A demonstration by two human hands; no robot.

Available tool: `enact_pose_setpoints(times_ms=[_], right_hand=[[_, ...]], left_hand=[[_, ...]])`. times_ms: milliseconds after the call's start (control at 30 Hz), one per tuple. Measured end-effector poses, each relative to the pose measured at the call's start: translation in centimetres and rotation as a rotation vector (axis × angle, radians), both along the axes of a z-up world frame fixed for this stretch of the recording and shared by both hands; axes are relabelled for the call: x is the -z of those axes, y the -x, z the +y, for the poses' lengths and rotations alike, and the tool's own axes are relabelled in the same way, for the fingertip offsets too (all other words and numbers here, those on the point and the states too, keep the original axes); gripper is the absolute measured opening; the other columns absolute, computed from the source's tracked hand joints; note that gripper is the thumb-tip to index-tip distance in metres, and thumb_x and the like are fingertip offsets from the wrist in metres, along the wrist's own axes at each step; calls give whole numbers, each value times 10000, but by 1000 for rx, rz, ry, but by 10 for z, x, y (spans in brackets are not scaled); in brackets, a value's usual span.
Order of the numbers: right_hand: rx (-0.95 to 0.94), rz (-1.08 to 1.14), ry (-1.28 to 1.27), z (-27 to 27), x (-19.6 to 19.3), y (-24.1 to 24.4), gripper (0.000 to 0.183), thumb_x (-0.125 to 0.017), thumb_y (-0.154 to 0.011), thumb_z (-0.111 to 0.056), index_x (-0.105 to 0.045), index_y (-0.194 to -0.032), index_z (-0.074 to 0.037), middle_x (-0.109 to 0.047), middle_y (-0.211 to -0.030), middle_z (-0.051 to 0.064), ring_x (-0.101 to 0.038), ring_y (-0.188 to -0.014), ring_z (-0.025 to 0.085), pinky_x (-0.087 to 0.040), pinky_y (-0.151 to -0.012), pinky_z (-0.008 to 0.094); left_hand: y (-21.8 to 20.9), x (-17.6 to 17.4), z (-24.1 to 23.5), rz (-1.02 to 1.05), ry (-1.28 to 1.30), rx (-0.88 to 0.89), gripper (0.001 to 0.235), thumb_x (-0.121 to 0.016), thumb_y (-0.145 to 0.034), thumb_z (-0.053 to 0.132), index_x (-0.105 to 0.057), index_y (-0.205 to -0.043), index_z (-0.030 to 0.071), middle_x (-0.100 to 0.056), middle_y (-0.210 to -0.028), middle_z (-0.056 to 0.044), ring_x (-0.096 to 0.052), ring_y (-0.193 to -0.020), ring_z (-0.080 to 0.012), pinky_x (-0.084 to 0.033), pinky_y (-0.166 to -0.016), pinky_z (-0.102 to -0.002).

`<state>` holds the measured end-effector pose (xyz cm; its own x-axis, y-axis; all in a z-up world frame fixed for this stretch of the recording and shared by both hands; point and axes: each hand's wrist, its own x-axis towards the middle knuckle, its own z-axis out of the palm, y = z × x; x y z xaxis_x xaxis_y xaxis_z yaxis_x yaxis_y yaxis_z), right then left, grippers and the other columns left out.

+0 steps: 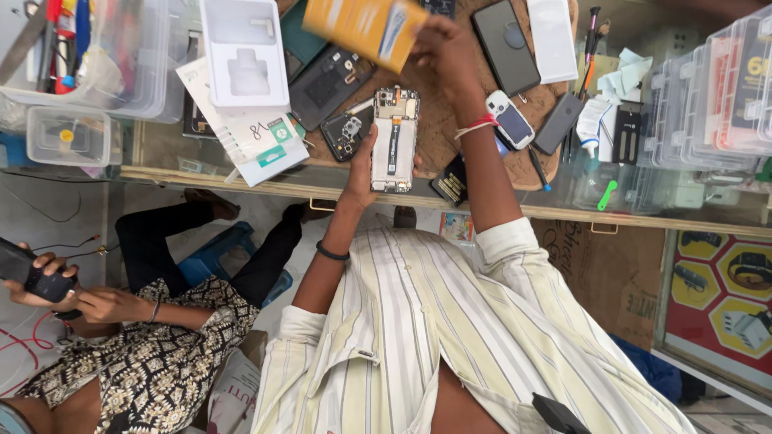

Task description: The person handles a disassembled smartphone, removes the back cover, and tests the screen by powering it on. They then place the phone down and open a yellow Meetoo screen protector package, peeling off the protective film from the screen protector.

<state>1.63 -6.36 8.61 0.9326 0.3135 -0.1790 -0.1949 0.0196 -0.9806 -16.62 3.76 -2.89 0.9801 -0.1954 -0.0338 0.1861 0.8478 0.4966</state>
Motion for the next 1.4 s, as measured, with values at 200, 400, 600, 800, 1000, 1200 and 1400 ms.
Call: enact_pose_setpoints(times_ms=[200,400,600,800,1000,1200,1400], right_hand=[[209,243,-511,-62,-8,19,203,-682,-971,-159,-652,-1136,-45,-708,-1006,59,-684,-924,175,-534,-818,296],[400,24,-416,-100,-2,79,366,-675,-976,-63,-601,-1329,-3,-688,-1009,65,-658,-841,130,-553,-737,258],[485,-131,10,-129,30,117,317,-675,-1016,-25,-629,-1325,28,-709,-916,76,-702,-797,128,-588,-712,250],[266,-325,313,-136,47,127,319,-673,-974,13,-695,-1292,21,-737,-960,78,-703,-828,105,-585,-742,233],[336,-595,670,-127,38,138,226,-734,-945,30,-758,-1169,15,-701,-968,111,-692,-743,144,-539,-631,281],[370,-946,774,-122,38,145,172,-748,-926,40,-750,-1096,12,-647,-1085,170,-642,-893,253,-551,-698,342],[382,-949,847,-130,48,147,94,-719,-956,67,-695,-1044,43,-676,-991,151,-663,-837,267,-527,-702,406]], left_hand=[[9,1,0,26,-119,23,731,-420,-1102,528,-424,-1553,-47,-560,-1342,-309,-723,-943,-275,-639,-793,-405],[6,-15,-3,53,-53,-50,683,-404,-1050,510,-434,-1510,6,-635,-1426,-121,-716,-921,-237,-622,-787,-389],[8,-15,-9,119,-119,-84,681,-405,-1076,526,-491,-1450,-36,-710,-1024,-196,-735,-884,-260,-624,-793,-388],[7,-22,-10,88,-142,-99,697,-415,-1049,548,-487,-1492,15,-719,-991,-181,-734,-825,-245,-618,-759,-362],[9,-15,-13,81,-150,-118,690,-416,-1066,530,-480,-1493,-8,-718,-1020,-191,-738,-852,-257,-622,-787,-380],[9,-8,-13,71,-104,-127,694,-407,-1090,530,-469,-1510,-18,-706,-1077,-208,-739,-908,-255,-630,-815,-389],[9,-15,-12,-31,-147,-118,670,-410,-1075,505,-400,-1539,21,-571,-1478,-194,-707,-967,-226,-636,-822,-387]])
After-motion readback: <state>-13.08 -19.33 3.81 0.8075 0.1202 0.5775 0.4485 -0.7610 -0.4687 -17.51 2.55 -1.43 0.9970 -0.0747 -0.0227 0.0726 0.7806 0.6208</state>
